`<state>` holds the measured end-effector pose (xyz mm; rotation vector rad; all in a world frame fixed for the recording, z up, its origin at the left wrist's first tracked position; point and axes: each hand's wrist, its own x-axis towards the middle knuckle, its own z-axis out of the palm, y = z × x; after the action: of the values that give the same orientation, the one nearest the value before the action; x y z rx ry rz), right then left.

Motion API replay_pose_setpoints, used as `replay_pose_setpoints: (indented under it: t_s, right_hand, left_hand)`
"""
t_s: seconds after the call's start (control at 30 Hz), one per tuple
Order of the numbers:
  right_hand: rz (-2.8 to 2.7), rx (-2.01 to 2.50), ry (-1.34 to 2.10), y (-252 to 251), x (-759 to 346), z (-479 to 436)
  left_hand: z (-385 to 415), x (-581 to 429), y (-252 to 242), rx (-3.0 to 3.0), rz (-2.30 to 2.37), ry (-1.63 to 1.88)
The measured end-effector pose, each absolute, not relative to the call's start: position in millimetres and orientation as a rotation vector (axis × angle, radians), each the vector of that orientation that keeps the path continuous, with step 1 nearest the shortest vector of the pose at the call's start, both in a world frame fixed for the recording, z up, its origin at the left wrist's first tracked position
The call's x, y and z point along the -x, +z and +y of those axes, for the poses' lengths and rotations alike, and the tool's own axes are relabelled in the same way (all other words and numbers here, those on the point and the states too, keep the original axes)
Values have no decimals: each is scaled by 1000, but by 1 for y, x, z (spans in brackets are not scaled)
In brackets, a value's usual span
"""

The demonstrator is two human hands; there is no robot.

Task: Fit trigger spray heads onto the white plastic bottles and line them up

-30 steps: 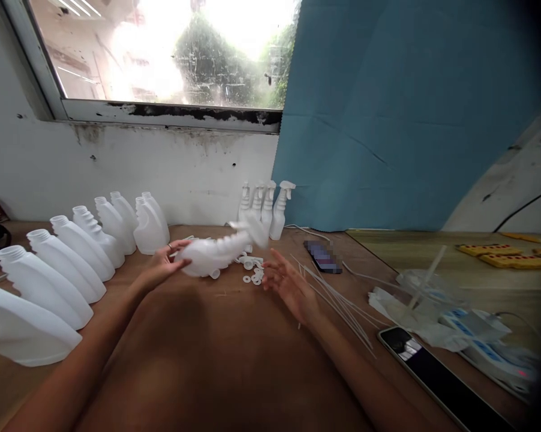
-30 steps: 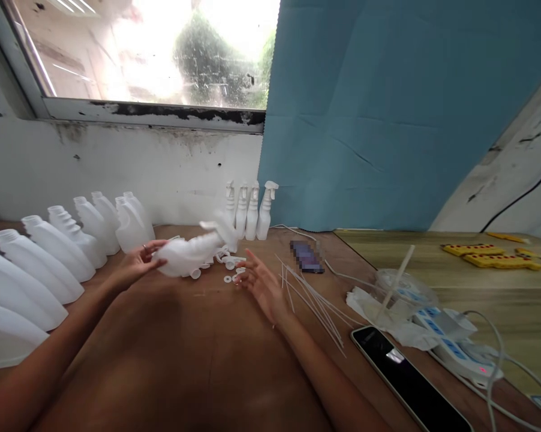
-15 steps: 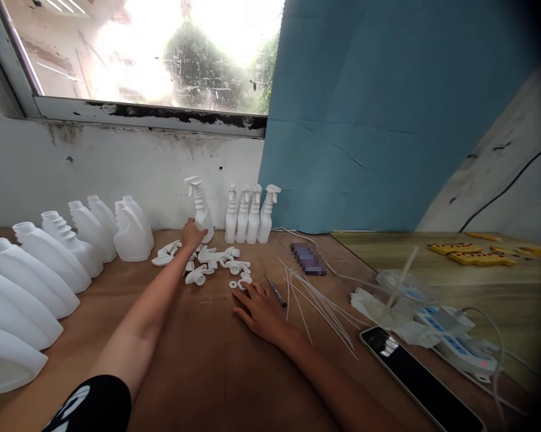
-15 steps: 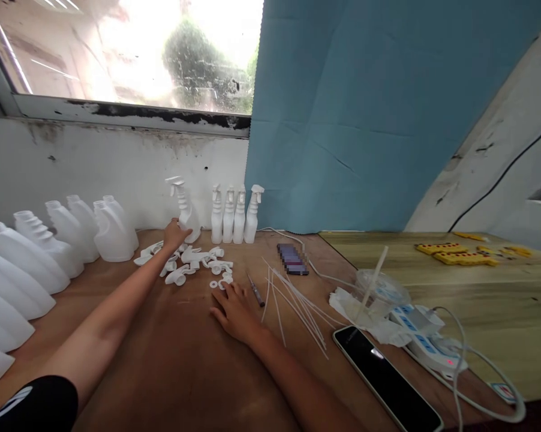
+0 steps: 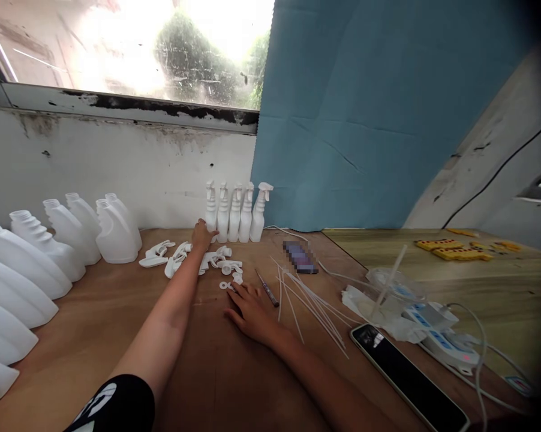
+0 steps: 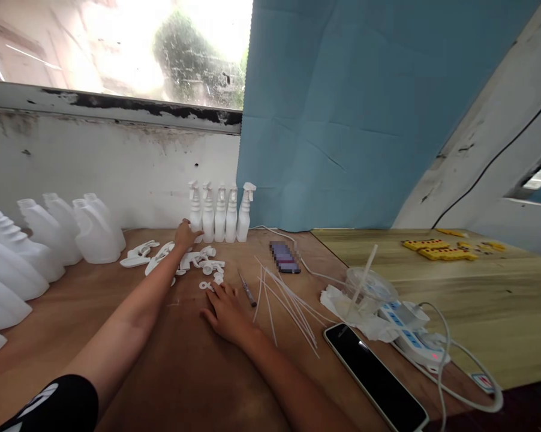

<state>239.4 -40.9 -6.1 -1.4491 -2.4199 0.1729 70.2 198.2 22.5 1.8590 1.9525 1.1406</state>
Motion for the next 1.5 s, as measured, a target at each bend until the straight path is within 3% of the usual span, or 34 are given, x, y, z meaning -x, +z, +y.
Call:
replay_pose_setpoints:
  t_s: [0.27,0.5,0.63,0.77,1.13,1.3,1.5]
  right_hand:
    - [-2407,1426,166,-5,-241,-40]
    - [-2228,1334,155,-11,-244,-32]
    - [-2121,1232,184,-11,-242,-31]
    - [-2016,1130,227,-11,-244,-29]
    - [-1791,1052,356,-8,-240,-34]
    - [-1865,915,301,2,-236,-43]
    - [-2035,730,170,9,-228,-53]
  left_hand:
    - [192,-49,24,-1924,1837,1102]
    - [97,10,22,-2217,1663,1240]
    - [35,33,13,-2770,1384,1022]
    - [12,43,3,-2909,1297,877]
    - [16,38,-12,-2823,1147,923]
    - [-3,20,-10,-2385,991,999]
    - [-29,-7,-7,-2028,762,841]
